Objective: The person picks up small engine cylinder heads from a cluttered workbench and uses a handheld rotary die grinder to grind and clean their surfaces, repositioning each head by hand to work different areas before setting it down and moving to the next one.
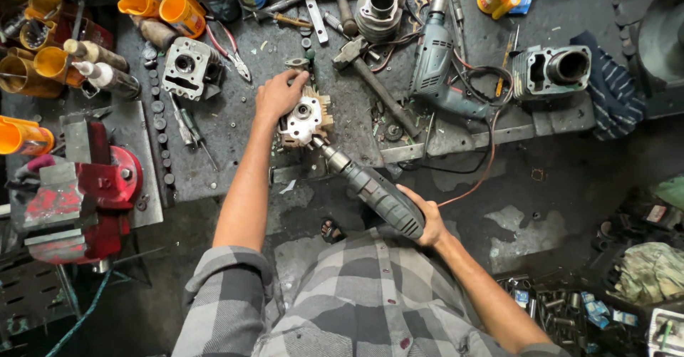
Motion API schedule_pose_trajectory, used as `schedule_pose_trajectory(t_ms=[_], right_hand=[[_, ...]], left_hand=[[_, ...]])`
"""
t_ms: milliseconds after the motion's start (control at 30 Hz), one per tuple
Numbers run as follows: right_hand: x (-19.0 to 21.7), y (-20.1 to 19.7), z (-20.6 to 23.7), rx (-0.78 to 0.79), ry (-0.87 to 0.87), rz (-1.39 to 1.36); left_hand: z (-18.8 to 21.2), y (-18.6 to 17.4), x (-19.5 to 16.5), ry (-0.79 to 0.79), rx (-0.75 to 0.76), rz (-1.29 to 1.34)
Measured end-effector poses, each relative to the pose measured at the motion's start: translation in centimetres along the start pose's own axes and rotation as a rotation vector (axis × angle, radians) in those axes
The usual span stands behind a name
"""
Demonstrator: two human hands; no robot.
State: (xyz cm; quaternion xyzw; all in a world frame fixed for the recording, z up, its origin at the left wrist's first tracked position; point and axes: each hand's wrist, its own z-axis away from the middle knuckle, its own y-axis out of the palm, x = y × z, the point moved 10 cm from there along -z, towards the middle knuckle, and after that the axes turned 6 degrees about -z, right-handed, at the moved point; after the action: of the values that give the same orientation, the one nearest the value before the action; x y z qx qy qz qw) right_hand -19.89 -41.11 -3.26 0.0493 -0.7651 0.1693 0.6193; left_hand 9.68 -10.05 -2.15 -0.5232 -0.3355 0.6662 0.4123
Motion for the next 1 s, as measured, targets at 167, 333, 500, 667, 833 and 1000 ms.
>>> schedule_pose_trajectory(t_ms=[167, 333, 500, 667, 833, 1000], right_hand=[[-0.9, -0.1, 0.5, -0.017, -0.123, 0.069], [-1.6, -0.1, 0.9, -0.038, -0.117, 0.233], [0.9, 0.0, 1.3, -0.08, -0.26, 0.284], [2.8, 0.5, 1.8, -0.09, -0.204, 0.393], [4.8, 1.2, 2.1, -0.13, -0.2, 0.46], [5.6, 1.6, 1.7, -0.134, -0.168, 0.485]], left_hand=[[0.4, -0.8, -0.6, -0.067, 0.013, -0.022], [0.3, -0.4, -1.7, -0.051, 0.029, -0.051], [-0.3, -0.3, -2.1, -0.021, 0.018, -0.073], [-0.3, -0.2, -0.4, -0.076, -0.023, -0.044], [-0.2, 0.0, 0.3, -0.07, -0.042, -0.031], [0.0, 0.0, 0.4, -0.069, -0.044, -0.031]])
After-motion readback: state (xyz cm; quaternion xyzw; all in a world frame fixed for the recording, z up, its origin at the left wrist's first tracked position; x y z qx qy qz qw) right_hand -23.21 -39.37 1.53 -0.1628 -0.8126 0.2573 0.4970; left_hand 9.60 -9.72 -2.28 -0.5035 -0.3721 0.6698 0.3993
